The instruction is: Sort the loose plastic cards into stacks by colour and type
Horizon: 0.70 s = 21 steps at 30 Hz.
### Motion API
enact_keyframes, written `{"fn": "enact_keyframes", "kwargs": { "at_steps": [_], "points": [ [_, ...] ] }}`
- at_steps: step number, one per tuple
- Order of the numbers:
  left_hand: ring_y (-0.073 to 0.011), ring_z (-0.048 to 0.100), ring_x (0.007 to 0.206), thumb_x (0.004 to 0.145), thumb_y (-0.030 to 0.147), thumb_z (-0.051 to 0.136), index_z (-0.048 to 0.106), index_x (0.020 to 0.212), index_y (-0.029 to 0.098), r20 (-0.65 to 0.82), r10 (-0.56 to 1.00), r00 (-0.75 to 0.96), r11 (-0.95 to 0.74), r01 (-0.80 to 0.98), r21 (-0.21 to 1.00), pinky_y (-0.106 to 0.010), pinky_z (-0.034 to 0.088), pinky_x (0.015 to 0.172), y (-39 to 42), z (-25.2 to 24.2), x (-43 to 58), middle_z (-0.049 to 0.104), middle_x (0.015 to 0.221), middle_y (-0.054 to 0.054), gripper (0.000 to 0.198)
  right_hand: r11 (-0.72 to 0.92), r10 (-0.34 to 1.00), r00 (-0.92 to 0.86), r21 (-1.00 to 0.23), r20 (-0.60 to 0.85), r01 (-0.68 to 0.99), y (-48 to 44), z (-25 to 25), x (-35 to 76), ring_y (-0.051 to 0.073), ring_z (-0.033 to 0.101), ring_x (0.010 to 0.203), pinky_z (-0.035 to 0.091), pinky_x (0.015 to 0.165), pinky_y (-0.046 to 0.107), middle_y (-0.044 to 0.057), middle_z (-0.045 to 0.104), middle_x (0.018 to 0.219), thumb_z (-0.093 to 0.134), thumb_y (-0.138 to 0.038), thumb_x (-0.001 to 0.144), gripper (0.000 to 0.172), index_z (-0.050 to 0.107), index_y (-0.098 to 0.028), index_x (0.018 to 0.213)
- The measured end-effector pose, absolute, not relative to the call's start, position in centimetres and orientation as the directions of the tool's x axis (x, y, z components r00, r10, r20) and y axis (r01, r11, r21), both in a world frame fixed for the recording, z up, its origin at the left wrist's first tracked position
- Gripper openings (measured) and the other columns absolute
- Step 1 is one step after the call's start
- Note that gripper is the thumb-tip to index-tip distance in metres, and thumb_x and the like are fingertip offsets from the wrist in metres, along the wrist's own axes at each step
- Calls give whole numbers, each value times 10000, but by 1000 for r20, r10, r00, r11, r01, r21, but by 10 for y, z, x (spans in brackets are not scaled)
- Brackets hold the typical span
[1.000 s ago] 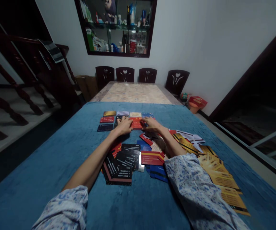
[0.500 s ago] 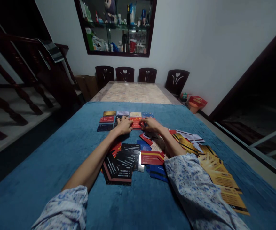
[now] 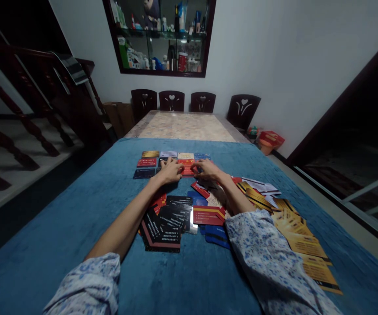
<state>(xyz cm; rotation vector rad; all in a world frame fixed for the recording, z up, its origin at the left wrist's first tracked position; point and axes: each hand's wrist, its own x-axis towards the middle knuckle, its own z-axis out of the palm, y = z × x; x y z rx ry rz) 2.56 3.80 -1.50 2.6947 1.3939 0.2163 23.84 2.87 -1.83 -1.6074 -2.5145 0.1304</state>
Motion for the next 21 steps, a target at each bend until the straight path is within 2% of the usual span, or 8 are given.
{"fn": "enact_keyframes", "kwargs": {
  "at_steps": [8,12,16,21],
  "points": [
    [-357,404,1271,906,366,582,698,1153,229,99,814,573,-581,796,168,-596,325,1034,37,-15,25,590,1267,-138,305,408,913,-401,-160,78,899,33,-23,243,278,569,1132,428,969,354,144,655,1207,752,-336,841,388,732,-216,1209],
    [-348,400,1281,935,350,548,700,1181,233,157,811,564,-585,791,181,-592,317,1046,37,-13,26,591,1306,-131,312,409,911,-393,-160,121,898,33,-21,244,285,558,1137,432,971,368,143,635,1229,725,-373,870,415,712,-215,1253],
    [-339,411,1263,946,295,529,743,1077,227,220,805,551,-589,785,190,-573,327,1024,36,-3,25,620,1269,-121,259,431,898,-401,-185,181,883,31,-14,241,268,570,1117,430,967,356,122,654,1202,661,-367,917,321,741,-226,1194],
    [-325,427,1211,925,239,545,769,901,199,297,785,544,-607,771,192,-546,311,997,30,13,21,659,1197,-112,228,477,869,-426,-201,251,856,24,-2,230,216,608,953,429,884,305,85,727,1049,597,-235,928,222,781,-211,1051]
  ]
}}
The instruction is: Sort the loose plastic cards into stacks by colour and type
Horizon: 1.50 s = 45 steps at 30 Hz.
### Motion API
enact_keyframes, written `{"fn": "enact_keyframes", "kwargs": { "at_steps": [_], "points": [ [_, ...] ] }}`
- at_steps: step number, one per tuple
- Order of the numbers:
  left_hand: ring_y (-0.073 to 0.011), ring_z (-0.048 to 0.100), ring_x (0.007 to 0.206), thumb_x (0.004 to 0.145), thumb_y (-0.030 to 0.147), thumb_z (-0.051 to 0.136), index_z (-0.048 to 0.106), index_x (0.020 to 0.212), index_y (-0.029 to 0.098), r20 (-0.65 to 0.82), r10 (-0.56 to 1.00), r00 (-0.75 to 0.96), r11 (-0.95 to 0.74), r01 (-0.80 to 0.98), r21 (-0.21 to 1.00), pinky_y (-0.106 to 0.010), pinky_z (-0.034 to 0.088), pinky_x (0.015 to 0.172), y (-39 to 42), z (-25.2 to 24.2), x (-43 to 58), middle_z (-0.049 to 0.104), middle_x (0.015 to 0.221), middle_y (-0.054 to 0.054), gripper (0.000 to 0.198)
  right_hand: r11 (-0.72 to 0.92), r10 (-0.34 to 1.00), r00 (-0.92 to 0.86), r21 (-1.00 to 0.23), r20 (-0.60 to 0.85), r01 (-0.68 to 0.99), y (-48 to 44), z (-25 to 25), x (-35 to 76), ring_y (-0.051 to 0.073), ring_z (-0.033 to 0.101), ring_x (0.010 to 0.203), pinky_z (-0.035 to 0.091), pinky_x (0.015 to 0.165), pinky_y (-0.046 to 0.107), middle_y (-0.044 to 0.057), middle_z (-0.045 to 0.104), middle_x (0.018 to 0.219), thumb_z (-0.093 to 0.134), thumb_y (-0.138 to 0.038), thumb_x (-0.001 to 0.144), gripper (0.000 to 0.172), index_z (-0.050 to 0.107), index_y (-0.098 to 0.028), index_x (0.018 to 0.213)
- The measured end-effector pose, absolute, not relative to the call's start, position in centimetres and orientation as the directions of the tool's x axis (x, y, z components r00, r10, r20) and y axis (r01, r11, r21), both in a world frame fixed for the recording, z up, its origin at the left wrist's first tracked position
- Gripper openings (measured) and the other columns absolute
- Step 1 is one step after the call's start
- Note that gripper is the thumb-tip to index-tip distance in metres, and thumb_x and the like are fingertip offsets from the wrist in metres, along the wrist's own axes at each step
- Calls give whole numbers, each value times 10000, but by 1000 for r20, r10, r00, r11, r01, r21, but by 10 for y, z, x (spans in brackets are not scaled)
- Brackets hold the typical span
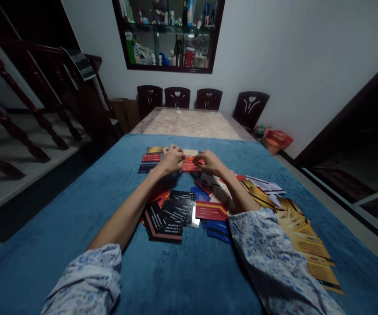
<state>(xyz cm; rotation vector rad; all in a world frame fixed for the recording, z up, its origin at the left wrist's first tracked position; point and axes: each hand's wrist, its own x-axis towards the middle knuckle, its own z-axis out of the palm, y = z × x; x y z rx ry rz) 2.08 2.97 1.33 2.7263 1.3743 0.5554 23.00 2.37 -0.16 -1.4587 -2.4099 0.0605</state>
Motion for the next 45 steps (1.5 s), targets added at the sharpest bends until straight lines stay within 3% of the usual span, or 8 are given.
{"fn": "enact_keyframes", "kwargs": {
  "at_steps": [10,20,26,33,37,45],
  "points": [
    [-332,443,1180,891,198,532,775,903,202,316,772,552,-614,775,146,-551,282,997,4,21,-9,675,1126,-114,243,575,808,-512,-200,290,794,2,11,207,199,625,907,403,773,264,63,751,962,581,-137,885,218,781,-201,945],
    [-289,470,1158,897,214,522,748,865,210,258,840,478,-530,824,201,-515,290,1005,-42,0,-66,689,1106,-88,228,696,717,-659,-176,225,697,-9,5,175,197,625,916,375,737,269,65,743,975,577,-127,871,228,773,-200,961],
    [-284,474,1177,894,356,587,722,981,235,184,877,444,-480,827,292,-503,308,1039,-68,-8,-98,671,1165,-66,202,746,666,-721,-154,194,648,-16,1,159,207,606,954,386,794,289,69,733,1003,591,-152,878,203,767,-203,966],
    [-304,402,1295,840,487,671,643,1232,289,72,844,531,-517,772,369,-508,334,1091,-78,-17,-107,577,1345,-75,440,762,647,-745,-114,161,637,-34,-1,141,227,561,1012,350,765,307,73,718,1041,584,-222,918,203,763,-228,1013],
    [-327,377,1325,862,476,654,620,1305,303,67,832,550,-534,765,361,-558,310,1119,-76,-24,-108,525,1395,-92,477,776,630,-760,-98,164,622,-38,-6,134,225,551,1005,335,732,301,84,712,1051,581,-225,925,208,762,-223,1026],
    [-329,389,1312,947,324,535,644,1249,257,175,847,502,-530,780,332,-596,308,1094,-65,-41,-112,531,1377,-104,328,789,611,-768,-75,191,609,-39,-20,126,233,522,1023,318,744,320,88,700,1095,598,-279,943,215,742,-234,1095]
  ]
}}
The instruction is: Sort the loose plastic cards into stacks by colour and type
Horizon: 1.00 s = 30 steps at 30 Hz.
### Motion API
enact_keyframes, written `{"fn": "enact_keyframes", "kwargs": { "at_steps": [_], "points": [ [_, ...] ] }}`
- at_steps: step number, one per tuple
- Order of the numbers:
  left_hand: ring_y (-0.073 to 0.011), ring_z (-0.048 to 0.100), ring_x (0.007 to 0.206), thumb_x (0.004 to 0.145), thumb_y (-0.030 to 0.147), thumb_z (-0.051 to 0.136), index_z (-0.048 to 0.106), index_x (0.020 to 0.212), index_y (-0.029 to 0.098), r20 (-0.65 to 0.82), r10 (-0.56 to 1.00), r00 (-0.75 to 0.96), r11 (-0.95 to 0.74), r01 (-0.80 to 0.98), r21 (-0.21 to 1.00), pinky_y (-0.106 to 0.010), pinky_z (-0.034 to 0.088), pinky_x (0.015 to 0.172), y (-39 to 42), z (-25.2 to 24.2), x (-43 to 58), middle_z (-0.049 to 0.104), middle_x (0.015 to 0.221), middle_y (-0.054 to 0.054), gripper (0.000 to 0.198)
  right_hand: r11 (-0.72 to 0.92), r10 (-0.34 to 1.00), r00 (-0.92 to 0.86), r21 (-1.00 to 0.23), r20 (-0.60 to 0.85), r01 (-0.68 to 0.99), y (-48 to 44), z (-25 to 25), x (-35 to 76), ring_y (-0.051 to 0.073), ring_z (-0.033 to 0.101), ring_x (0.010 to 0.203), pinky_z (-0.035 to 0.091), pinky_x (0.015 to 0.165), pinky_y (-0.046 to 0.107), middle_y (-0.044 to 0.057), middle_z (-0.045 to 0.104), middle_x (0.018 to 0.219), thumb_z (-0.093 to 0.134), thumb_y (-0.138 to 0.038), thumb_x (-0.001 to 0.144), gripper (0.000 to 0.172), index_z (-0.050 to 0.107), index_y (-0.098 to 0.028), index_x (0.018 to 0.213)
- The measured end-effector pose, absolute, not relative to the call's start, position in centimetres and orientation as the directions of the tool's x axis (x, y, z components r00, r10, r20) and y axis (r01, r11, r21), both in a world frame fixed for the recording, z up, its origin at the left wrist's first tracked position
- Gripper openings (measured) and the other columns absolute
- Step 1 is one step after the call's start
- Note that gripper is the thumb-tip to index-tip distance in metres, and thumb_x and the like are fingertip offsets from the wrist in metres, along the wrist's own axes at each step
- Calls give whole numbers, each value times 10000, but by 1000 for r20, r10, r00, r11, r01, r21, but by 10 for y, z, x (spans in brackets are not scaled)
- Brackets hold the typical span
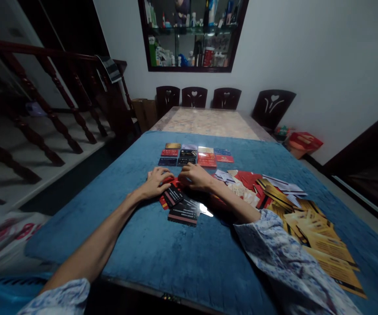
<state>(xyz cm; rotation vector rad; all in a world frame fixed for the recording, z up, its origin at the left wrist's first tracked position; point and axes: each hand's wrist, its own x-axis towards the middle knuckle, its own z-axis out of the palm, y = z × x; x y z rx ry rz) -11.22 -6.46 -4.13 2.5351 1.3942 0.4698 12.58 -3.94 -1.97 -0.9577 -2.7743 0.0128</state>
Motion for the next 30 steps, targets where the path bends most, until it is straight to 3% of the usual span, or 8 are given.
{"fn": "enact_keyframes", "kwargs": {
  "at_steps": [5,13,22,27,30],
  "points": [
    [-295,448,1236,953,232,480,660,1186,251,246,836,491,-548,772,320,-533,350,1052,-61,-48,-111,576,1291,-91,295,804,591,-783,-58,194,592,-50,-15,120,236,510,1023,317,782,332,94,693,1103,621,-348,949,225,731,-219,1097],
    [-272,488,1135,891,117,453,681,1058,211,303,819,487,-566,771,291,-475,379,984,-57,-53,-111,632,1166,-88,299,812,582,-804,-37,120,582,-68,-8,112,275,500,1044,324,813,365,133,666,1119,531,-691,923,589,699,-186,1176],
    [-256,521,1090,857,98,453,698,968,192,300,812,502,-580,752,312,-480,402,998,-56,-48,-116,675,1051,-75,285,751,659,-751,17,41,660,-75,-3,104,309,493,1130,364,871,403,154,646,1203,601,-601,907,561,668,-159,1246],
    [-254,529,1116,879,235,551,720,976,192,284,794,538,-608,716,344,-483,418,1047,-56,-44,-126,654,1078,-75,199,741,671,-741,10,11,671,-74,0,108,299,501,1121,385,861,397,146,642,1221,590,-526,921,469,685,-167,1208],
    [-266,525,1149,837,320,644,730,1047,199,252,786,564,-617,697,364,-479,432,1064,-57,-40,-132,638,1137,-79,256,738,675,-738,-3,10,675,-71,-1,110,298,501,1129,391,857,396,135,642,1221,592,-498,918,456,679,-174,1226]
  ]
}}
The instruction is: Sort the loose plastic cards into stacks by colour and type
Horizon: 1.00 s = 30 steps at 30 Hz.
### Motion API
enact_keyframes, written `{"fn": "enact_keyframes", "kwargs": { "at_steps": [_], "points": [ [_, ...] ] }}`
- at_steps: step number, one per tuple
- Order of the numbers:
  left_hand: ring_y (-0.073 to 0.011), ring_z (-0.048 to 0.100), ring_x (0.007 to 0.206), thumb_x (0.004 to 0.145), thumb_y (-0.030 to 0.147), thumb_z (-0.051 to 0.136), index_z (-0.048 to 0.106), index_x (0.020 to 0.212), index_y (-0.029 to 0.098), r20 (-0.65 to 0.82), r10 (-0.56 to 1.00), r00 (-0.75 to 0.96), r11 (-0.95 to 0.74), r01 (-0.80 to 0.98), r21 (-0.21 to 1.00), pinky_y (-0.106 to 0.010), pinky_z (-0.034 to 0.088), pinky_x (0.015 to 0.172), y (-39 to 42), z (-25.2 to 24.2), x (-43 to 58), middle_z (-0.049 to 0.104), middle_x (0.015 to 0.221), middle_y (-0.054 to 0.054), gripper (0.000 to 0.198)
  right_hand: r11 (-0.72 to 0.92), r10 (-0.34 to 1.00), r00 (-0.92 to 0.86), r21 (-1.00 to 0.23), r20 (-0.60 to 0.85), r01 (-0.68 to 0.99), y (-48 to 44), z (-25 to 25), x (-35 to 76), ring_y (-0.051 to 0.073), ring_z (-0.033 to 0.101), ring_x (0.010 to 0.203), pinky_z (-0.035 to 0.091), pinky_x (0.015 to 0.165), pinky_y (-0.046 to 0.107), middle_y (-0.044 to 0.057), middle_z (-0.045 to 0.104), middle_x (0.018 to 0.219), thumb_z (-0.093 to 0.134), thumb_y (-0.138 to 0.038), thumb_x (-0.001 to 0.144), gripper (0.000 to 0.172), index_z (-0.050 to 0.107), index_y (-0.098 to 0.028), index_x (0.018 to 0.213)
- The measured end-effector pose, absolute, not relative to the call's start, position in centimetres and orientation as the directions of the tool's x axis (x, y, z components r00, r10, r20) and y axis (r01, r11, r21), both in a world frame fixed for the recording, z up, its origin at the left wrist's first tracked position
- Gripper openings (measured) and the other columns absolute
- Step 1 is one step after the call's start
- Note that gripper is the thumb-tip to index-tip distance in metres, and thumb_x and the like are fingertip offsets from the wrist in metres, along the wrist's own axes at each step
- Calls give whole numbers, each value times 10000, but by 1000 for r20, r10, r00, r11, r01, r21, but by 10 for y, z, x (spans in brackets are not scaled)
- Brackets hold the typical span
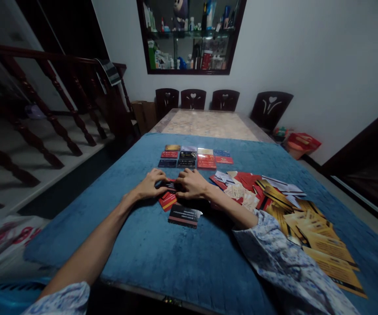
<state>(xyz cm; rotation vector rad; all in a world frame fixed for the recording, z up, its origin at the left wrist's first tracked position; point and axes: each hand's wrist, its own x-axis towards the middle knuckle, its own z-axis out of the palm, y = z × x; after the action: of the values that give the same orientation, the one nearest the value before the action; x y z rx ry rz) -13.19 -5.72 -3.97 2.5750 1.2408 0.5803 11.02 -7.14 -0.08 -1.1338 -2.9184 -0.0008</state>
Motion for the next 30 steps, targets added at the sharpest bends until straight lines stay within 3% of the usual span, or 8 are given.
{"fn": "enact_keyframes", "kwargs": {
  "at_steps": [11,21,30],
  "points": [
    [-260,546,1163,813,375,682,745,1089,209,184,779,599,-617,682,392,-454,448,1079,-61,-32,-140,643,1176,-77,329,760,650,-760,-64,21,647,-65,-3,115,282,519,1090,375,836,367,130,648,1189,615,-464,889,454,678,-184,1241],
    [-216,668,959,840,386,669,785,969,218,244,766,594,-628,611,482,-372,532,913,-64,-23,-142,731,1016,-66,241,803,595,-797,-111,104,585,-55,-8,120,224,548,937,375,782,327,96,713,1023,590,-383,916,348,733,-172,1153],
    [-177,687,819,896,412,585,782,856,174,282,796,536,-591,585,555,-286,530,778,-67,-19,-144,755,869,-56,311,828,559,-795,-99,234,553,-54,-10,120,188,560,851,357,765,309,92,752,944,473,-295,1021,325,768,-161,1042]
  ]
}}
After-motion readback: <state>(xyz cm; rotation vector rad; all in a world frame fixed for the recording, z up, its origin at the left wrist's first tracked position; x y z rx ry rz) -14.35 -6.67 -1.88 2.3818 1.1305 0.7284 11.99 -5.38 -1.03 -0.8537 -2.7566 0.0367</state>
